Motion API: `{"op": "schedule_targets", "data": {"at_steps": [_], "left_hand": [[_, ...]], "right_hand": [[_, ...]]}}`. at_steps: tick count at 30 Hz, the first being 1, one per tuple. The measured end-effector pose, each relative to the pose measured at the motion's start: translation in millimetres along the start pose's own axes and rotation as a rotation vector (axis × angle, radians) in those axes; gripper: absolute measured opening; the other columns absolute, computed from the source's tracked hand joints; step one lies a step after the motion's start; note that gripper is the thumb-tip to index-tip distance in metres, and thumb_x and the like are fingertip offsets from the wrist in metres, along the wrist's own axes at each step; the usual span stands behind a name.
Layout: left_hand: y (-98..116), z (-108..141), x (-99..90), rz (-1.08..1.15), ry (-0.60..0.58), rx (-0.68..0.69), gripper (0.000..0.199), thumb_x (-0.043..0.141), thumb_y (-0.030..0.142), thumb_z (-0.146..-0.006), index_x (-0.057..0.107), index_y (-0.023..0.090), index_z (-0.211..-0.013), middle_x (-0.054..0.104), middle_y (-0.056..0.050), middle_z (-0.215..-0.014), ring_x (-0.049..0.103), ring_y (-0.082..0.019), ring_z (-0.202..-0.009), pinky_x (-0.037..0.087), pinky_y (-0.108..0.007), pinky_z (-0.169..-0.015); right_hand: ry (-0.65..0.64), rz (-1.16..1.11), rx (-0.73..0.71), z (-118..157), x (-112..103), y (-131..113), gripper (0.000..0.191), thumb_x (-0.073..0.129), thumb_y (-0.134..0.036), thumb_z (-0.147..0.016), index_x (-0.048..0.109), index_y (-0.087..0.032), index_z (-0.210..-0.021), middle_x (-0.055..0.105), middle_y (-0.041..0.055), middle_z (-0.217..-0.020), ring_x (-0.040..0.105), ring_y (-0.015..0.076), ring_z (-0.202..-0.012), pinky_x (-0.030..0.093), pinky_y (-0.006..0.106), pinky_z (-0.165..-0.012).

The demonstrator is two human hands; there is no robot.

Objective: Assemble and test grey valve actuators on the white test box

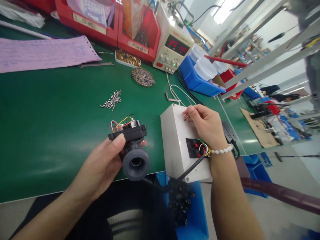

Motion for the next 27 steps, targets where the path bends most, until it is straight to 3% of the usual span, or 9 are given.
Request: {"op": "schedule_targets", "data": {"at_steps": [3,10,18,27], "left_hand": [[-0.7,0.7,-0.6,0.001,-0.010,-0.028,0.052,0.085,0.054,-0.077,0.075,0.016,-0.111,0.083,-0.006,-0.089,0.076,-0.018,-0.083,0.060,-0.020,-0.070],[-4.2,0.9,-3.6,0.008,0.004,-0.060,0.049,0.085,0.053,-0.077,0.075,0.018,-0.109,0.084,-0.007,-0.098,0.078,-0.017,-0.090,0.061,-0.018,-0.078],[-3.2,-4.3,0.0,0.006,-0.079,-0.118,0.061,0.063,0.058,-0.091,0.065,0.012,-0.132,0.081,-0.014,-0.101,0.075,-0.031,-0.101,0.062,-0.040,-0.087],[-9.1,-2.4,-5.1,-0.020,-0.038,-0.167,0.053,0.066,0.056,-0.090,0.069,0.017,-0.125,0.081,-0.011,-0.102,0.076,-0.031,-0.098,0.064,-0.037,-0.077]], "right_hand": [[0.023,0.044,-0.028,1.0,-2.1,-4.5,0.056,0.063,-0.074,-0.089,0.071,-0.020,-0.075,0.068,0.0029,-0.071,0.058,0.0157,-0.063,0.043,0.029,-0.063],[0.030,0.165,-0.054,2.6,-4.8,-9.3,0.067,0.052,-0.082,-0.091,0.068,-0.020,-0.069,0.057,0.0008,-0.058,0.051,0.0146,-0.054,0.037,0.028,-0.055],[0.022,0.184,-0.036,2.4,-4.0,-10.1,0.063,0.053,-0.077,-0.093,0.067,-0.020,-0.069,0.057,0.0015,-0.059,0.051,0.0154,-0.056,0.037,0.028,-0.054],[0.005,0.203,0.010,2.8,-4.2,-7.6,0.053,0.054,-0.067,-0.093,0.067,-0.021,-0.071,0.056,0.0018,-0.060,0.050,0.0163,-0.056,0.036,0.028,-0.054]]}}
Point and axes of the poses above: each hand's wrist, its own z-axis away from the middle knuckle, its own x-axis out of the palm, y = z × x, the point moved 8 cm from there along -z, towards the middle knuckle
